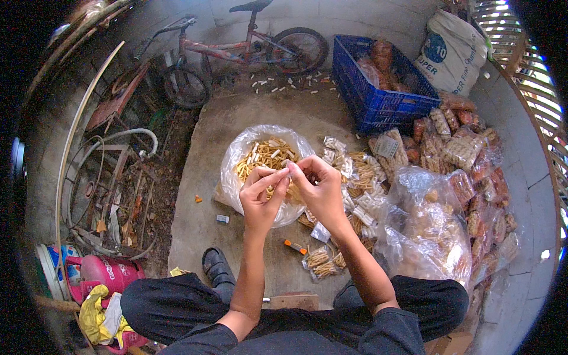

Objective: The person sorts snack sticks into small plastic bags by hand from a larger bag.

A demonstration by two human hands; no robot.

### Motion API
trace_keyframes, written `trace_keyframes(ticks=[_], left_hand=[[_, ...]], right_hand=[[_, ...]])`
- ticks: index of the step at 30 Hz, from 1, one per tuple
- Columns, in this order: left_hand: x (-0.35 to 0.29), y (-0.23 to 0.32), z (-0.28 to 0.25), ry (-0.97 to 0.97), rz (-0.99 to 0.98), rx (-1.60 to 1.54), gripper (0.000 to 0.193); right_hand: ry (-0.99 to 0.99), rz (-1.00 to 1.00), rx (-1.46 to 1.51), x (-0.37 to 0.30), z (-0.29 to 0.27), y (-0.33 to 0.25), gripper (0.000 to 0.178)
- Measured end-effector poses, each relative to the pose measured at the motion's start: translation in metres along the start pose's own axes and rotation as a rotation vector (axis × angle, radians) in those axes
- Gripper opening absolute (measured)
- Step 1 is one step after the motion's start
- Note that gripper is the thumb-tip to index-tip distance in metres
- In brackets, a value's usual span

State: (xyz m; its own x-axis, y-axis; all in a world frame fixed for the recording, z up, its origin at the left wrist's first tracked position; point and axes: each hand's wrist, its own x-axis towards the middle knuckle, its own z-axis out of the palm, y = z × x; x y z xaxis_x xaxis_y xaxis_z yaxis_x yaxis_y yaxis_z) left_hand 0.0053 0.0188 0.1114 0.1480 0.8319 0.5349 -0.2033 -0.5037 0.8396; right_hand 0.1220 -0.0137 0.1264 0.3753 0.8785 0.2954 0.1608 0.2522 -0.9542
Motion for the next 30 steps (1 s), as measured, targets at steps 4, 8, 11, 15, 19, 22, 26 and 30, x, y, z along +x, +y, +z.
trace_keyframes(ticks=[4, 8, 11, 15, 19, 22, 26, 30], left_hand=[[-0.001, -0.004, -0.007, -0.034, -0.157, -0.26, 0.009], [-0.002, -0.012, -0.004, -0.014, -0.226, -0.371, 0.011], [0.003, -0.011, -0.002, -0.012, -0.196, -0.48, 0.015], [0.005, -0.002, -0.008, -0.12, -0.445, -0.422, 0.017], [0.004, -0.004, -0.01, -0.104, -0.488, -0.301, 0.015], [0.004, -0.006, -0.01, -0.048, -0.487, -0.267, 0.013], [0.002, -0.01, -0.015, -0.066, -0.509, -0.264, 0.014], [0.004, -0.008, -0.014, -0.095, -0.556, -0.352, 0.016]], right_hand=[[-0.033, 0.008, 0.048, -0.001, 0.0, -0.002, 0.014], [-0.108, -0.021, -0.001, -0.001, -0.003, -0.001, 0.012], [-0.122, -0.01, -0.014, 0.0, -0.005, 0.001, 0.012], [-0.183, 0.051, 0.068, 0.003, -0.008, 0.002, 0.015], [-0.206, 0.149, 0.066, 0.005, -0.009, 0.003, 0.017], [-0.231, 0.231, 0.121, 0.006, -0.009, 0.003, 0.017], [-0.293, 0.142, 0.054, 0.006, -0.008, 0.008, 0.019], [-0.216, 0.163, 0.089, 0.009, -0.014, 0.013, 0.019]])
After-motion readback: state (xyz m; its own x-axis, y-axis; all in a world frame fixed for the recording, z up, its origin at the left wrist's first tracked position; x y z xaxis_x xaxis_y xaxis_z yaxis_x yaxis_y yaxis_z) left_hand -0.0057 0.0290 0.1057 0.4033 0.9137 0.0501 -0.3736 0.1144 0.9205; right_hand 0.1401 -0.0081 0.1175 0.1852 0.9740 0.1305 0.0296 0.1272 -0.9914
